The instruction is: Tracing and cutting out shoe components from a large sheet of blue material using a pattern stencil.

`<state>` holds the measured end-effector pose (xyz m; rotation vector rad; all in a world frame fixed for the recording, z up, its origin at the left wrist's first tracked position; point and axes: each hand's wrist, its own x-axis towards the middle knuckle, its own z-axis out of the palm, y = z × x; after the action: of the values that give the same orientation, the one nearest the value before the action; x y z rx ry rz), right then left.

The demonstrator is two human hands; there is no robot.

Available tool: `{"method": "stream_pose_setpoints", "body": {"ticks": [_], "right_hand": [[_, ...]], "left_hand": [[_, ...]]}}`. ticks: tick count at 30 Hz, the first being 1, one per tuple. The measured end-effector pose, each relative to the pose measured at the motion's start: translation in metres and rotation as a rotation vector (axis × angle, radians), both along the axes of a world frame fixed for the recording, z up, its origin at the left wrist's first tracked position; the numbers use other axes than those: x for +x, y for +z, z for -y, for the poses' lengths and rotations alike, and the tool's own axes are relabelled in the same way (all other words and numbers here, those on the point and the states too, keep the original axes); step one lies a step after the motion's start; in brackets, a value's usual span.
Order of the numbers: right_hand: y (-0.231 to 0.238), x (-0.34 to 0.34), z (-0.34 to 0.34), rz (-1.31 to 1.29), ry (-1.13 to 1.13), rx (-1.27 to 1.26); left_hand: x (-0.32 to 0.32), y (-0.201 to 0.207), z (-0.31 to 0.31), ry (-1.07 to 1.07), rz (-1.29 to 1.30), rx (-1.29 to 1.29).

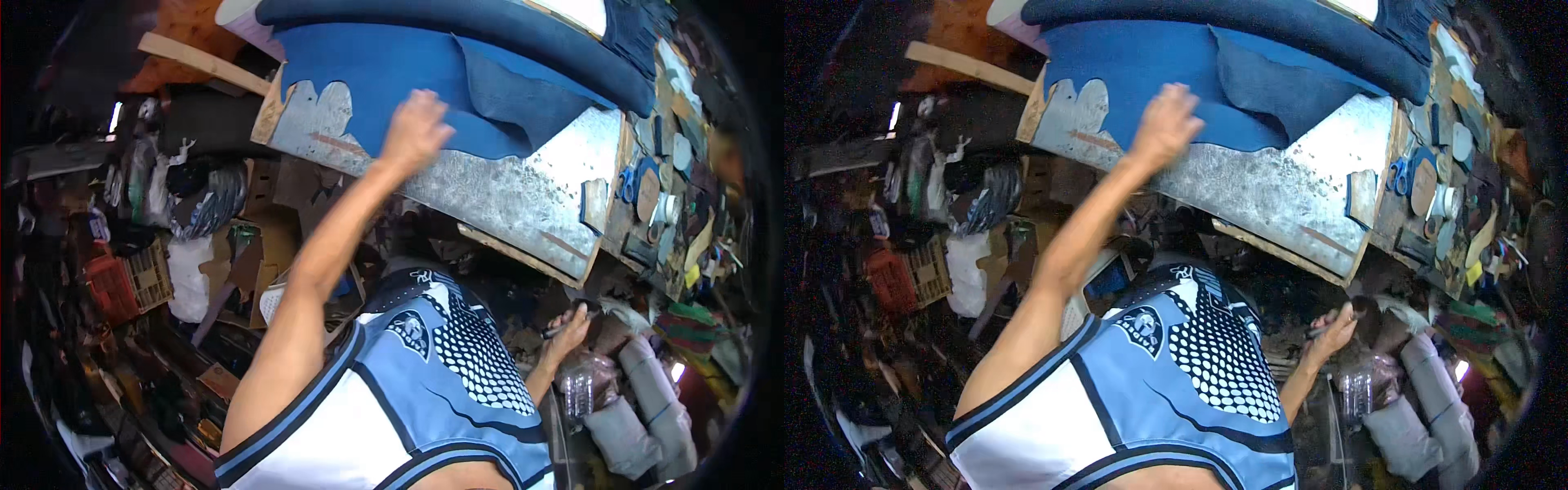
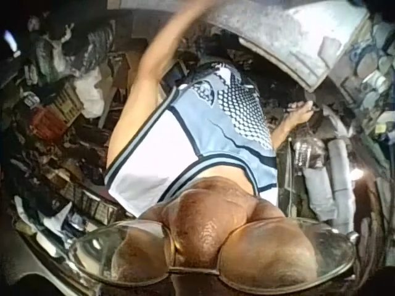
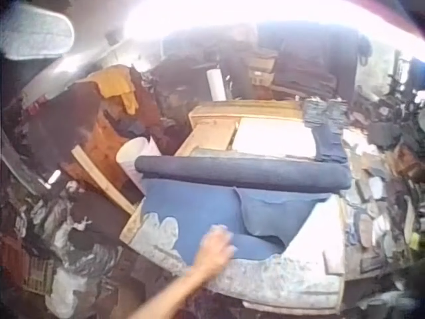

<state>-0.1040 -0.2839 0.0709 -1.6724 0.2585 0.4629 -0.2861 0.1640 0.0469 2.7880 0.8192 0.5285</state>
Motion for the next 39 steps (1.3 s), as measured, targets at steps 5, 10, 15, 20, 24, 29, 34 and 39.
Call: {"method": "stream_pose_setpoints", "body": {"ticks": [5, 10, 15, 20, 24, 29, 34, 39], "right_hand": [[0.008, -0.031, -0.085, 0.116, 0.277, -0.085], [0.018, -0.099, -0.127, 0.101, 0.306, -0.195], [0.02, -0.147, -0.136, 0.025, 0.231, -0.28], [0.029, -0.137, -0.158, 0.026, 0.196, -0.244], [0.037, -0.102, -0.163, 0.131, 0.187, -0.285], [0.059, 0.001, -0.205, 0.375, 0.435, -0.458], [0.056, 0.129, -0.182, 0.878, 0.431, -0.678], [0.021, 0.258, -0.169, 0.62, 0.407, -1.168]], "left_hand": [[-0.095, -0.049, -0.154, 0.181, -0.185, 0.086], [-0.083, -0.065, -0.228, 0.087, -0.192, 0.066], [-0.062, -0.059, -0.172, -0.051, -0.265, 0.034], [-0.056, -0.035, -0.044, -0.381, -0.268, -0.189], [-0.054, -0.02, 0.01, -0.54, -0.126, -0.369], [-0.071, -0.004, 0.007, -0.42, -0.228, -0.363], [-0.072, 0.006, 0.016, -0.457, -0.256, -0.305], [-0.078, 0.01, 0.023, -0.44, -0.304, -0.306]]}}
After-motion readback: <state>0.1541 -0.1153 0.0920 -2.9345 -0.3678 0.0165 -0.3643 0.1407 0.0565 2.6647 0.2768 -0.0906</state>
